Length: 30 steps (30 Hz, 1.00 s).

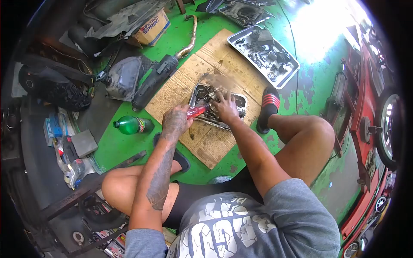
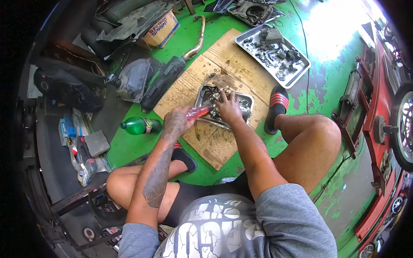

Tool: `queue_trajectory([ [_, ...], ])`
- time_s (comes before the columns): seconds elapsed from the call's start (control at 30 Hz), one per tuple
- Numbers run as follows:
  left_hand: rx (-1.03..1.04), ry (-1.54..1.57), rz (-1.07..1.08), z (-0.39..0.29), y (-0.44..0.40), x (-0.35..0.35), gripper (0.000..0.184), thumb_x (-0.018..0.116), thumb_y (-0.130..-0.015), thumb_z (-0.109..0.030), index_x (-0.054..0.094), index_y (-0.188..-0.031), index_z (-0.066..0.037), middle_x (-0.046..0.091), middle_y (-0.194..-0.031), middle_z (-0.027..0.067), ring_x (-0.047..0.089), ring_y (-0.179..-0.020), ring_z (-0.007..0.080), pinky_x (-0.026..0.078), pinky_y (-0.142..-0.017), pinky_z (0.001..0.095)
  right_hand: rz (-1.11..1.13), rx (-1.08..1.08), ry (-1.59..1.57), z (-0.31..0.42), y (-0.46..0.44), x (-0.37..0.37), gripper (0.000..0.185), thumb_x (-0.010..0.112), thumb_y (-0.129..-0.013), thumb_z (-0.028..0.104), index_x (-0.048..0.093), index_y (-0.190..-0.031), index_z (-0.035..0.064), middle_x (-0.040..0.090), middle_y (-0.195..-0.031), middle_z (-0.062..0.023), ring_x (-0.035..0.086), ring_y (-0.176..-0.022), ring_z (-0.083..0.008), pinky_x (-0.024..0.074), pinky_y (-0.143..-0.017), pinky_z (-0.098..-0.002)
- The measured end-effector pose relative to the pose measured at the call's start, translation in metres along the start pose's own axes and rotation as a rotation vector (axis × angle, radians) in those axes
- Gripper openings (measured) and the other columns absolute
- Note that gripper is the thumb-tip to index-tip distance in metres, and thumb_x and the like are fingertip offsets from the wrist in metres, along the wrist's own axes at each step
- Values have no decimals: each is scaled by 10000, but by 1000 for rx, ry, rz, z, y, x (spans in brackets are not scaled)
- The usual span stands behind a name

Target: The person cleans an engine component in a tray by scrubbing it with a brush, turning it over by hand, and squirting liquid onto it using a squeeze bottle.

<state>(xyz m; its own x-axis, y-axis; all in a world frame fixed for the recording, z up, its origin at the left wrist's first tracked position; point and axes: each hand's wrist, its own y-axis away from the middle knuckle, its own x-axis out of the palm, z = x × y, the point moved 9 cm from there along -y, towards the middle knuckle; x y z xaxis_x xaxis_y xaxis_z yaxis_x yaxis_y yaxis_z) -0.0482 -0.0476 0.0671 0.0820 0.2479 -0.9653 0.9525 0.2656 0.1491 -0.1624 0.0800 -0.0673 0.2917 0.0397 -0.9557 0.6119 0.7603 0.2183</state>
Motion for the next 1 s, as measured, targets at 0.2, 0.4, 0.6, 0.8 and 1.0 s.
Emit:
queue_trajectory([
  [0.2,73,-38,-73,-6,-6,-6,277,798,-780,-257,684,-961,-81,706,-883,130,695,-875,328,551,-791,450,-105,-2,43,6,-1,13,551,660,-910,332,552,-1445,263,236,-1649,-162,181,-1466,-580,269,-1122,-741],
  [0.4,52,-81,-141,4,-11,-6,222,779,-783,-223,699,-946,-96,707,-835,115,697,-848,312,548,-781,444,-49,111,-55,14,-5,3,521,694,-895,432,611,-1382,269,263,-1636,-136,145,-1481,-565,194,-1162,-729],
  [0.6,-9,-40,-65,12,-19,-1,140,747,-790,-185,731,-902,-103,720,-814,103,711,-848,301,558,-791,426,-73,79,-55,9,-3,14,538,712,-882,433,602,-1390,296,257,-1645,-123,93,-1498,-554,141,-1178,-721],
  [0.8,-36,-25,-78,17,-21,0,136,745,-791,-176,733,-906,-105,728,-835,101,713,-869,290,561,-809,417,-182,96,9,20,2,13,520,661,-931,413,576,-1426,277,263,-1641,-130,66,-1499,-563,119,-1167,-742],
  [1.0,-24,-28,-25,20,-22,5,165,752,-790,-185,729,-933,-108,734,-874,92,709,-900,283,559,-833,417,-160,96,-164,4,0,8,484,735,-862,425,644,-1292,223,370,-1569,-93,147,-1490,-500,181,-1185,-656],
])
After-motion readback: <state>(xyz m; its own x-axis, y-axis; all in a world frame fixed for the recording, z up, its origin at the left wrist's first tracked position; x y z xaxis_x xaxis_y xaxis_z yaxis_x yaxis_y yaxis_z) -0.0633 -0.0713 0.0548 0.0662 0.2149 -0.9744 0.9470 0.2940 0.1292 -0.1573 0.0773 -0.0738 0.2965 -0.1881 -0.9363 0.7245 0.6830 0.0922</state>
